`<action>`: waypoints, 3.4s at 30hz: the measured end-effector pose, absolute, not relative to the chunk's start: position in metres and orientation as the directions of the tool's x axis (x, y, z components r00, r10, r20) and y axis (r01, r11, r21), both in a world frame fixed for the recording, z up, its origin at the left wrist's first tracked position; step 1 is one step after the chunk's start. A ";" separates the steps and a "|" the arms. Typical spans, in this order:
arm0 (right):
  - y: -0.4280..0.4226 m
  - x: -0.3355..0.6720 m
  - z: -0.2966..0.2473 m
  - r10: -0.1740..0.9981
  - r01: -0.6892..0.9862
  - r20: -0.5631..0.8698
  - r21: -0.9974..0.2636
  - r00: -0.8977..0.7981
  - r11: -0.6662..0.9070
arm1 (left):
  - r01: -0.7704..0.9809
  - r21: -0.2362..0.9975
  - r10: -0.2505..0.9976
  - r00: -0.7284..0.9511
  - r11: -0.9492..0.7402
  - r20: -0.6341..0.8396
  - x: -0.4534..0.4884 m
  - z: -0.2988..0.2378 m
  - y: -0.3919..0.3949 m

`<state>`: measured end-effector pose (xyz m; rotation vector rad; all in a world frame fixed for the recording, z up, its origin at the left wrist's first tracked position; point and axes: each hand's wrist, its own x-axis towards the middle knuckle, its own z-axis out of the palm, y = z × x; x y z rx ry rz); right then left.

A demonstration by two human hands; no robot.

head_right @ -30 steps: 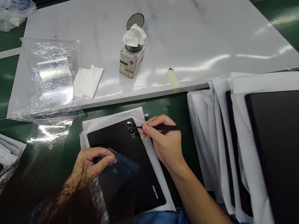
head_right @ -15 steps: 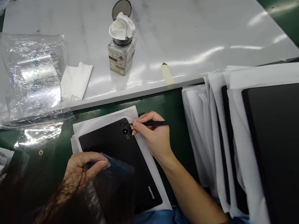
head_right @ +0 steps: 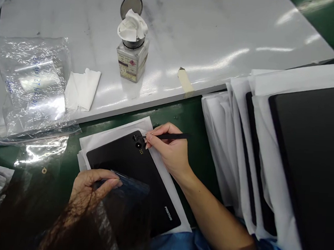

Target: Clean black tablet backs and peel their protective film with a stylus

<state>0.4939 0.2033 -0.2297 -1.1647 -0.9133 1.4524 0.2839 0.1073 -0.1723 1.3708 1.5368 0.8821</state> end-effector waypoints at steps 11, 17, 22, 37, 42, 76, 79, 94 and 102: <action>0.196 0.506 -0.220 0.991 -0.359 -0.104 -0.925 -0.080 -0.126 | 0.333 0.929 0.986 -0.003 0.159 -0.168 0.285 -0.172 0.107; 0.177 0.510 -0.204 0.893 -0.234 0.049 -0.970 -0.448 -0.064 | 0.328 0.926 0.980 0.011 0.187 -0.201 0.285 -0.170 0.110; 0.176 0.506 -0.204 0.890 -0.229 0.033 -0.970 -0.456 -0.082 | 0.314 0.930 0.980 0.003 0.190 -0.201 0.285 -0.169 0.109; 0.167 0.500 -0.213 0.884 -0.362 -0.026 -0.906 -0.466 -0.218 | 0.327 0.929 0.982 0.001 0.176 -0.187 0.285 -0.170 0.109; 0.160 0.498 -0.208 0.891 -0.396 0.038 -0.904 -0.452 -0.163 | 0.338 0.923 0.982 -0.019 0.185 -0.190 0.286 -0.168 0.109; 0.186 0.507 -0.235 1.000 -0.118 0.003 -0.993 0.003 0.004 | 0.373 0.916 0.989 -0.066 0.144 -0.129 0.288 -0.171 0.106; 0.183 0.518 -0.239 0.974 0.146 0.224 -0.964 -0.005 0.223 | 0.375 0.918 0.992 -0.069 0.127 -0.109 0.288 -0.171 0.106; 0.177 0.519 -0.258 0.762 0.624 0.564 -0.481 -0.319 0.616 | 0.398 0.909 0.992 -0.074 0.123 -0.102 0.287 -0.175 0.106; 0.188 0.515 -0.244 0.711 0.667 0.495 -0.304 -0.500 0.681 | 0.389 0.908 0.987 -0.082 0.157 -0.136 0.287 -0.176 0.106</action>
